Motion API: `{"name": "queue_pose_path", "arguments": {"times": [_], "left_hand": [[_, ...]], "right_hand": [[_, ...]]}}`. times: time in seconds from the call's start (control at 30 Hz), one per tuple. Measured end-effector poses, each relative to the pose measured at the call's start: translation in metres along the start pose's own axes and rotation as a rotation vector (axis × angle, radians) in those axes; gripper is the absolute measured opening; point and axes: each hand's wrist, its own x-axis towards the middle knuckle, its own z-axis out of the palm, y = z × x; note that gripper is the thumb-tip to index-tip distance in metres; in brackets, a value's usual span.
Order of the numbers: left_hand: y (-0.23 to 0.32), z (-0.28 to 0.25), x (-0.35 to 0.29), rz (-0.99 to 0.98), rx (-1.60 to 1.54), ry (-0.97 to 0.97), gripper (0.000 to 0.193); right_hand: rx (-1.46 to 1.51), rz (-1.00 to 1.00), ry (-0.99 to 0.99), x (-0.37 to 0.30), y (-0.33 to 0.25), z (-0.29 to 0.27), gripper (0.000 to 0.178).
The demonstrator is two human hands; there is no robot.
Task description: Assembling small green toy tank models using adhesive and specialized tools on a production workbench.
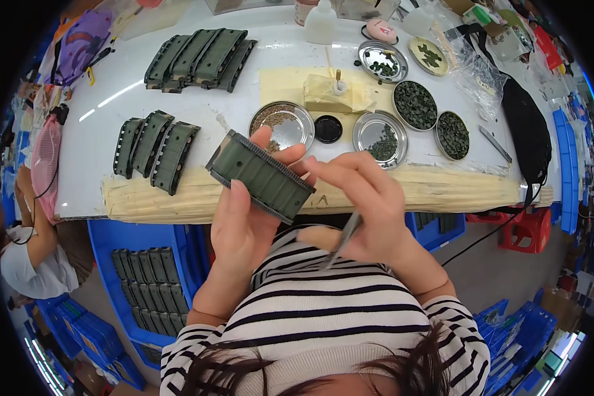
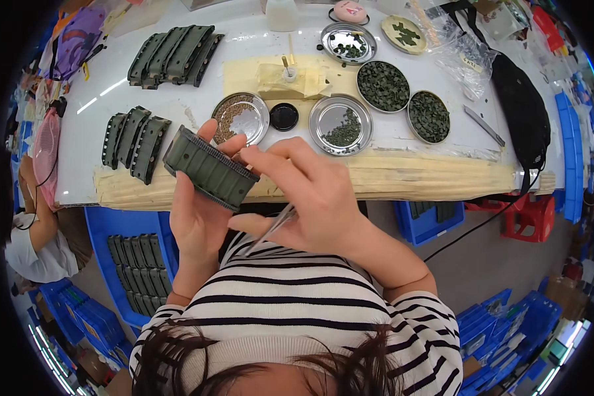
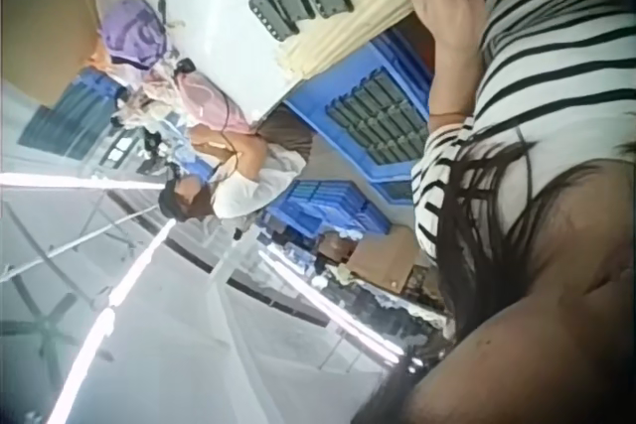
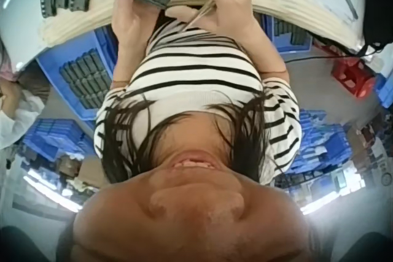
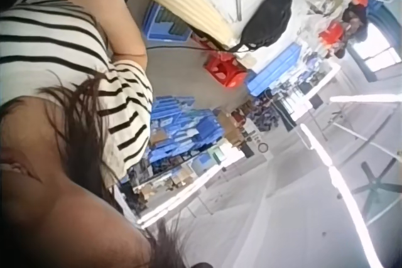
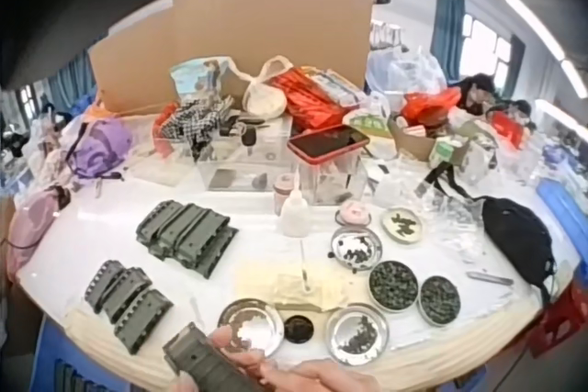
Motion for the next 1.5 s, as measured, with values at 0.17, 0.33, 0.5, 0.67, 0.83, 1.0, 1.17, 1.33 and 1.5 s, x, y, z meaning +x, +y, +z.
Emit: {"name": "queue_pose_path", "arguments": {"times": [0.17, 0.33, 0.5, 0.67, 0.83, 1.0, 1.17, 1.33, 1.5], "left_hand": [[0.006, -0.024, 0.0, -0.097, -0.113, -0.118, 0.058], [0.0, -0.006, -0.006, -0.254, -0.041, 0.034, 0.042], [-0.004, 0.004, -0.001, -0.274, 0.164, -0.028, 0.039], [-0.003, 0.006, 0.004, -0.258, 0.185, 0.03, 0.04], [-0.001, 0.009, 0.002, -0.258, 0.17, 0.105, 0.038], [0.0, 0.008, 0.004, -0.275, 0.158, 0.096, 0.038], [0.004, 0.008, 0.007, -0.277, 0.162, 0.044, 0.046], [0.002, 0.02, 0.008, -0.184, 0.268, 0.073, 0.047], [0.001, 0.013, 0.008, -0.161, 0.383, 0.015, 0.024]], "right_hand": [[0.083, 0.229, 0.205, -0.011, 0.019, -0.041, 0.073], [0.136, 0.524, 0.331, -0.024, 0.038, -0.069, 0.086], [0.233, 0.564, 0.323, -0.015, 0.053, -0.067, 0.018], [0.14, 0.53, 0.335, -0.008, 0.066, -0.05, 0.012], [-0.136, 0.491, 0.21, -0.011, 0.066, -0.049, 0.017], [-0.159, 0.368, 0.253, -0.011, 0.078, -0.042, 0.019], [-0.17, 0.352, 0.244, -0.01, 0.079, -0.042, 0.018], [-0.192, 0.31, 0.233, -0.011, 0.081, -0.042, 0.015], [-0.066, 0.105, 0.228, -0.004, 0.061, -0.047, 0.01]]}}
